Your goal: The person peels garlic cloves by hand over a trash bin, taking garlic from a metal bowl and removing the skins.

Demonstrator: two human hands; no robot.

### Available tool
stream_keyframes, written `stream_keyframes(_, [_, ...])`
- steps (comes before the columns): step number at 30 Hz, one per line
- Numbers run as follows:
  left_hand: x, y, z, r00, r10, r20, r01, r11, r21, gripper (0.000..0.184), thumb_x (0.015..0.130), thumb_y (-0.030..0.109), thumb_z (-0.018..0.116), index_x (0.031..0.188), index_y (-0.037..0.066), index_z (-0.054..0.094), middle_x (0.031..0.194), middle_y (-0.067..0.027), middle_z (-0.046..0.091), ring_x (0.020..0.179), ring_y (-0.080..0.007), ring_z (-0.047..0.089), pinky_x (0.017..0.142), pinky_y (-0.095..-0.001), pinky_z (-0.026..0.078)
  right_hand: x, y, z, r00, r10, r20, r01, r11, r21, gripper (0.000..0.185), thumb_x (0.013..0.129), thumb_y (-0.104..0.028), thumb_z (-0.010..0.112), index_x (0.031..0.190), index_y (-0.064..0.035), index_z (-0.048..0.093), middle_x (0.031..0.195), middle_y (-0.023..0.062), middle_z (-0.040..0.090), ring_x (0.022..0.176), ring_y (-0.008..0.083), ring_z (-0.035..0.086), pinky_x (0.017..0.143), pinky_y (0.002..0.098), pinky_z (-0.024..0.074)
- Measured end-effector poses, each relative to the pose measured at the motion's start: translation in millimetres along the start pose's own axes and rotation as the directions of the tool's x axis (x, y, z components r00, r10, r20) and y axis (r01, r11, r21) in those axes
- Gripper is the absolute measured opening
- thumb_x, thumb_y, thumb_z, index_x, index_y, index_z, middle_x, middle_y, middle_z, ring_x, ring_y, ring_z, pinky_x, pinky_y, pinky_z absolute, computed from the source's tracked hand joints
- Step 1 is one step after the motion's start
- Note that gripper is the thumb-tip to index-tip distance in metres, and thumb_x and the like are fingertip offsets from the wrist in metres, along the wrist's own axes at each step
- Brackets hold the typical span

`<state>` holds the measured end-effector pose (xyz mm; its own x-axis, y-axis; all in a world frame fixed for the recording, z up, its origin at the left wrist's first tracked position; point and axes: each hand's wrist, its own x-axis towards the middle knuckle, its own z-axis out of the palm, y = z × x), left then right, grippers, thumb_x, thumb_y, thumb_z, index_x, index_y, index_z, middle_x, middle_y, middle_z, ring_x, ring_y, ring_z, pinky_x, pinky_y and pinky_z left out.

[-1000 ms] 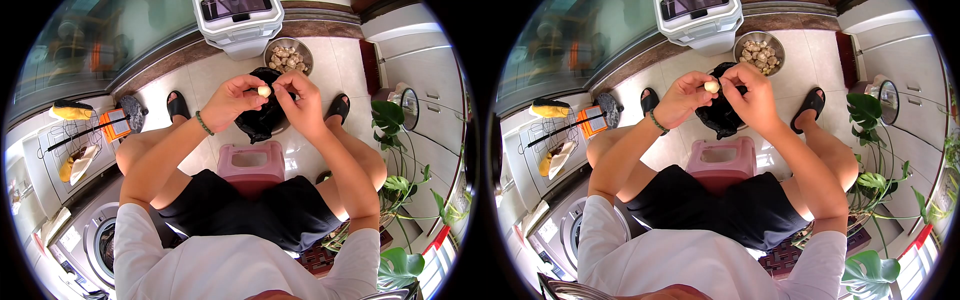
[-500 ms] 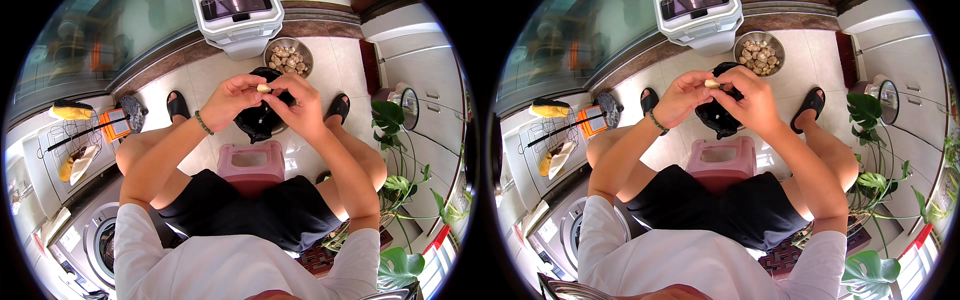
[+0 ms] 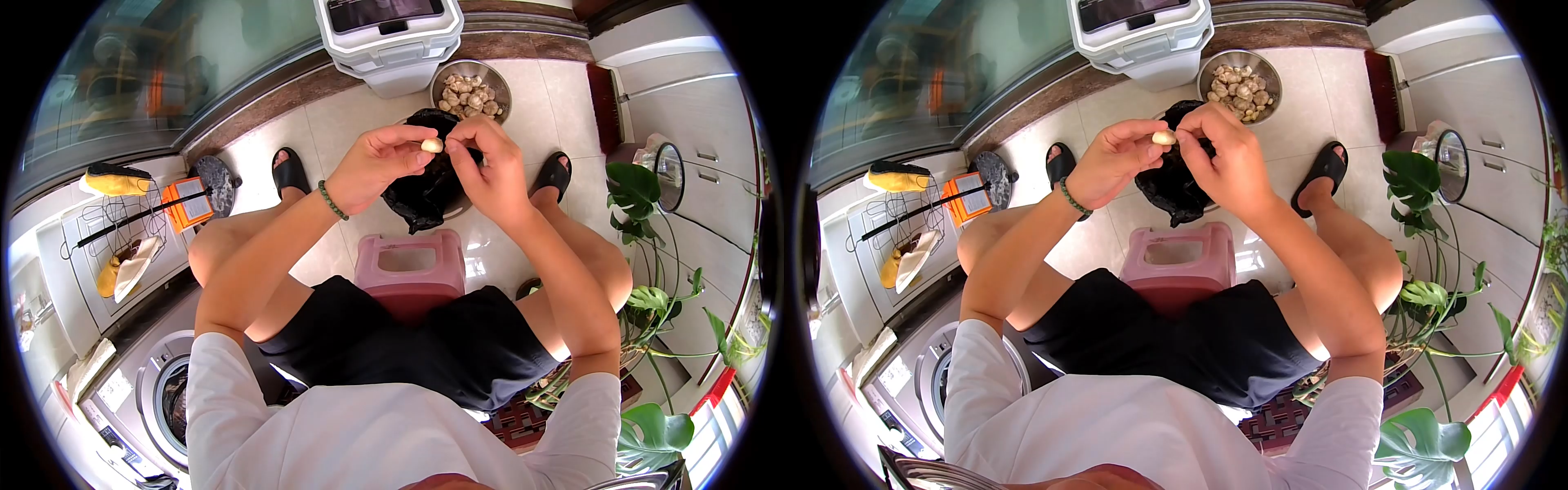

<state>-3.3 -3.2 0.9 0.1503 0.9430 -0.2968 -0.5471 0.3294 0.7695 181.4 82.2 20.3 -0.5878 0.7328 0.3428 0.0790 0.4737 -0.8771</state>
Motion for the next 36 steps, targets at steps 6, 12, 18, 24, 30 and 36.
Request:
stream_keyframes(6, [0.1, -0.6, 0.5, 1.000, 0.021, -0.005, -0.022, 1.000, -0.006, 0.031, 0.088, 0.005, 0.068, 0.118, 0.004, 0.064, 0.108, -0.0011, 0.065, 0.096, -0.0084, 0.060, 0.081, -0.0233, 0.050, 2.5, -7.5, 0.6, 0.998, -0.063, 0.033, 0.062, 0.998, 0.015, 0.011, 0.080, 0.004, 0.068, 0.089, 0.0008, 0.062, 0.084, 0.0107, 0.062, 0.070, 0.0249, 0.062, 0.062, 0.0310, 0.0494])
stream_keyframes(12, [0.2, -3.9, -3.1, 0.999, 0.046, 0.013, -0.046, 0.999, 0.004, 0.030, 0.087, 0.002, 0.068, 0.117, 0.003, 0.065, 0.105, -0.0026, 0.065, 0.092, -0.0095, 0.060, 0.079, -0.0240, 0.050, -0.1, -2.1, 3.3, 0.996, -0.087, 0.011, 0.087, 0.996, 0.000, 0.008, 0.080, 0.003, 0.069, 0.086, 0.0001, 0.064, 0.084, 0.0107, 0.064, 0.072, 0.0250, 0.063, 0.063, 0.0309, 0.0499])
stream_keyframes(18, [-0.4, -1.4, -0.4, 0.999, 0.038, 0.003, -0.038, 0.999, 0.022, 0.030, 0.088, 0.005, 0.068, 0.117, 0.003, 0.065, 0.106, -0.0021, 0.066, 0.094, -0.0093, 0.060, 0.079, -0.0242, 0.050, -1.8, -1.1, 5.1, 1.000, -0.008, 0.002, 0.008, 1.000, 0.015, 0.007, 0.082, 0.005, 0.065, 0.086, 0.0014, 0.061, 0.080, 0.0104, 0.061, 0.069, 0.0245, 0.060, 0.061, 0.0316, 0.0479])
stream_keyframes(24, [-1.4, 4.6, 2.9, 1.000, 0.002, -0.008, -0.002, 0.999, 0.044, 0.031, 0.093, 0.013, 0.064, 0.123, 0.006, 0.062, 0.110, 0.0005, 0.065, 0.098, -0.0073, 0.059, 0.081, -0.0240, 0.050, -2.4, 7.7, 4.8, 0.999, 0.043, -0.012, -0.042, 0.999, 0.012, 0.009, 0.082, 0.006, 0.063, 0.089, 0.0018, 0.060, 0.079, 0.0110, 0.058, 0.069, 0.0240, 0.059, 0.062, 0.0315, 0.0468])
stream_keyframes(30, [-0.5, 3.9, 0.9, 1.000, -0.004, 0.003, 0.004, 1.000, 0.013, 0.033, 0.096, 0.016, 0.059, 0.128, 0.009, 0.058, 0.112, 0.0006, 0.064, 0.101, -0.0076, 0.059, 0.086, -0.0245, 0.049, -0.4, -1.2, 2.2, 0.998, -0.055, 0.016, 0.054, 0.997, 0.053, 0.014, 0.080, 0.006, 0.064, 0.093, 0.0007, 0.061, 0.085, 0.0103, 0.060, 0.071, 0.0222, 0.060, 0.063, 0.0302, 0.0483])
stream_keyframes(36, [0.2, 2.1, -1.3, 1.000, -0.011, 0.020, 0.011, 1.000, -0.022, 0.033, 0.097, 0.016, 0.057, 0.130, 0.010, 0.057, 0.115, 0.0005, 0.062, 0.103, -0.0075, 0.058, 0.087, -0.0250, 0.049, 0.2, -1.9, 2.9, 0.995, -0.094, 0.027, 0.093, 0.995, 0.036, 0.018, 0.077, 0.003, 0.071, 0.093, 0.0002, 0.063, 0.089, 0.0091, 0.063, 0.068, 0.0183, 0.061, 0.062, 0.0292, 0.0495])
